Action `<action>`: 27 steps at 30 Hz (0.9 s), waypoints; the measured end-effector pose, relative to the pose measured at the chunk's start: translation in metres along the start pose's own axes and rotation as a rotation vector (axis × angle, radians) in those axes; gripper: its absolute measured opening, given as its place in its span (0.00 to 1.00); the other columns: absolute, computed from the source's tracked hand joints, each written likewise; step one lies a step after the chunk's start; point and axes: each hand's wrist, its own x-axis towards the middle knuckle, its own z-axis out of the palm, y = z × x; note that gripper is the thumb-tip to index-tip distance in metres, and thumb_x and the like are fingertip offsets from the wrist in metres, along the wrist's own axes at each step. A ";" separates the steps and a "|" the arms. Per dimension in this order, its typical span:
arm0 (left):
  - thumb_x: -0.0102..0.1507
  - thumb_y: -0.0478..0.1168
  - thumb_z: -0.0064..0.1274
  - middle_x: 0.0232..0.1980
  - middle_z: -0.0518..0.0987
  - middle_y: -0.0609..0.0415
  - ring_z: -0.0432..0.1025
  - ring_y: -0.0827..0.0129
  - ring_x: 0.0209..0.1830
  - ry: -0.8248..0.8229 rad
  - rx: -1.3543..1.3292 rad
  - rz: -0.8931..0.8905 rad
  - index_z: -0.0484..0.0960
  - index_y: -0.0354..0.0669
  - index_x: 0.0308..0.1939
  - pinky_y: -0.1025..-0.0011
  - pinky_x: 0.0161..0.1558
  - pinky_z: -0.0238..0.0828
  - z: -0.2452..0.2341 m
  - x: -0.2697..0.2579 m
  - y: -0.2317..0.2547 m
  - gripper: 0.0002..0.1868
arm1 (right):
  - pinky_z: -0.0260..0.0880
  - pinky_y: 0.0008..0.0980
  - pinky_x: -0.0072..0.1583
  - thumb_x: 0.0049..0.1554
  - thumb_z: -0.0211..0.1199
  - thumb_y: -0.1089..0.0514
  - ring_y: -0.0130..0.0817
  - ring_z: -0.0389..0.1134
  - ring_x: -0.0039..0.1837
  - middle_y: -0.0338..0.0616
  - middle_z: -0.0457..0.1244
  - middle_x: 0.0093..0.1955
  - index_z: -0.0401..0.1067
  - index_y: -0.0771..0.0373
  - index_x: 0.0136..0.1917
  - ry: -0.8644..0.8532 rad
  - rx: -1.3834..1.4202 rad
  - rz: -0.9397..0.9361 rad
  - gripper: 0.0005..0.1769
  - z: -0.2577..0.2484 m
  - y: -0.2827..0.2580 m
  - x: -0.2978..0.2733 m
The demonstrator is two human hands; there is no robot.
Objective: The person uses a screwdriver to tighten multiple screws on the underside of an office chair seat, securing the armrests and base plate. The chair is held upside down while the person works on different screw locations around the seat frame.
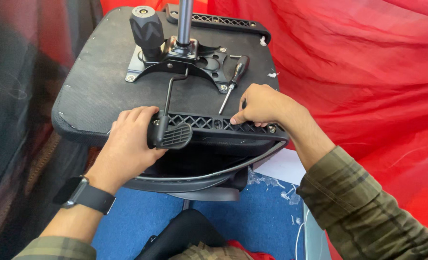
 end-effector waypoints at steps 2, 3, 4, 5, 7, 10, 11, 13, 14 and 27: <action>0.47 0.41 0.69 0.64 0.73 0.41 0.64 0.45 0.66 -0.008 0.000 -0.019 0.72 0.33 0.63 0.54 0.65 0.59 -0.001 0.001 0.000 0.42 | 0.68 0.36 0.33 0.47 0.77 0.46 0.34 0.67 0.28 0.48 0.66 0.26 0.77 0.69 0.35 0.021 -0.013 -0.009 0.22 0.002 -0.003 -0.001; 0.46 0.40 0.69 0.64 0.73 0.41 0.64 0.45 0.66 -0.009 0.006 -0.024 0.73 0.33 0.63 0.54 0.64 0.59 -0.001 0.001 0.000 0.42 | 0.68 0.36 0.33 0.47 0.77 0.46 0.34 0.67 0.28 0.48 0.66 0.26 0.77 0.69 0.34 0.023 -0.032 -0.007 0.23 0.003 -0.005 -0.001; 0.46 0.40 0.69 0.64 0.74 0.41 0.65 0.45 0.65 -0.010 0.012 -0.030 0.73 0.33 0.63 0.54 0.64 0.60 -0.001 0.001 0.000 0.42 | 0.69 0.36 0.34 0.48 0.77 0.45 0.35 0.67 0.28 0.48 0.66 0.26 0.77 0.70 0.34 0.025 -0.051 -0.006 0.23 0.004 -0.007 0.000; 0.46 0.40 0.69 0.63 0.74 0.40 0.65 0.44 0.65 -0.005 0.016 -0.036 0.73 0.33 0.62 0.54 0.64 0.60 -0.001 0.001 0.000 0.42 | 0.69 0.36 0.34 0.48 0.77 0.45 0.36 0.67 0.28 0.48 0.66 0.26 0.77 0.70 0.33 0.028 -0.070 -0.004 0.24 0.005 -0.008 0.000; 0.45 0.39 0.70 0.63 0.74 0.40 0.66 0.44 0.64 0.008 0.024 -0.049 0.74 0.32 0.62 0.54 0.63 0.61 -0.001 0.001 0.001 0.41 | 0.70 0.37 0.34 0.48 0.77 0.45 0.36 0.69 0.28 0.48 0.67 0.26 0.76 0.71 0.33 0.041 -0.073 -0.003 0.25 0.006 -0.010 -0.001; 0.44 0.36 0.70 0.63 0.74 0.39 0.66 0.43 0.63 0.029 0.010 -0.072 0.74 0.32 0.62 0.55 0.62 0.62 0.001 -0.001 0.001 0.42 | 0.71 0.38 0.35 0.48 0.77 0.45 0.37 0.69 0.28 0.50 0.67 0.26 0.75 0.72 0.32 0.054 -0.070 -0.029 0.26 0.009 -0.011 -0.003; 0.43 0.36 0.70 0.63 0.74 0.39 0.66 0.43 0.63 0.036 0.007 -0.068 0.74 0.32 0.62 0.55 0.62 0.63 0.001 -0.002 0.002 0.43 | 0.71 0.38 0.35 0.48 0.77 0.45 0.38 0.70 0.28 0.50 0.67 0.26 0.75 0.72 0.32 0.057 -0.066 -0.043 0.26 0.010 -0.011 -0.005; 0.41 0.35 0.72 0.62 0.75 0.39 0.67 0.43 0.63 0.051 0.004 -0.059 0.74 0.31 0.62 0.57 0.63 0.63 0.000 -0.004 0.001 0.45 | 0.71 0.37 0.35 0.48 0.76 0.45 0.37 0.70 0.28 0.51 0.67 0.26 0.75 0.72 0.31 0.071 -0.084 -0.070 0.26 0.014 -0.013 -0.008; 0.41 0.35 0.72 0.62 0.75 0.39 0.67 0.43 0.62 0.062 0.015 -0.084 0.74 0.31 0.61 0.57 0.62 0.64 -0.001 -0.005 0.002 0.44 | 0.72 0.37 0.35 0.49 0.75 0.44 0.37 0.71 0.28 0.52 0.68 0.26 0.75 0.72 0.31 0.078 -0.092 -0.086 0.26 0.016 -0.014 -0.009; 0.51 0.43 0.72 0.48 0.80 0.42 0.74 0.47 0.52 0.212 0.558 -0.386 0.81 0.35 0.45 0.53 0.52 0.69 0.005 -0.040 0.020 0.24 | 0.74 0.47 0.54 0.47 0.75 0.46 0.58 0.74 0.50 0.64 0.70 0.43 0.79 0.72 0.43 0.292 0.047 -0.238 0.24 0.055 -0.026 -0.053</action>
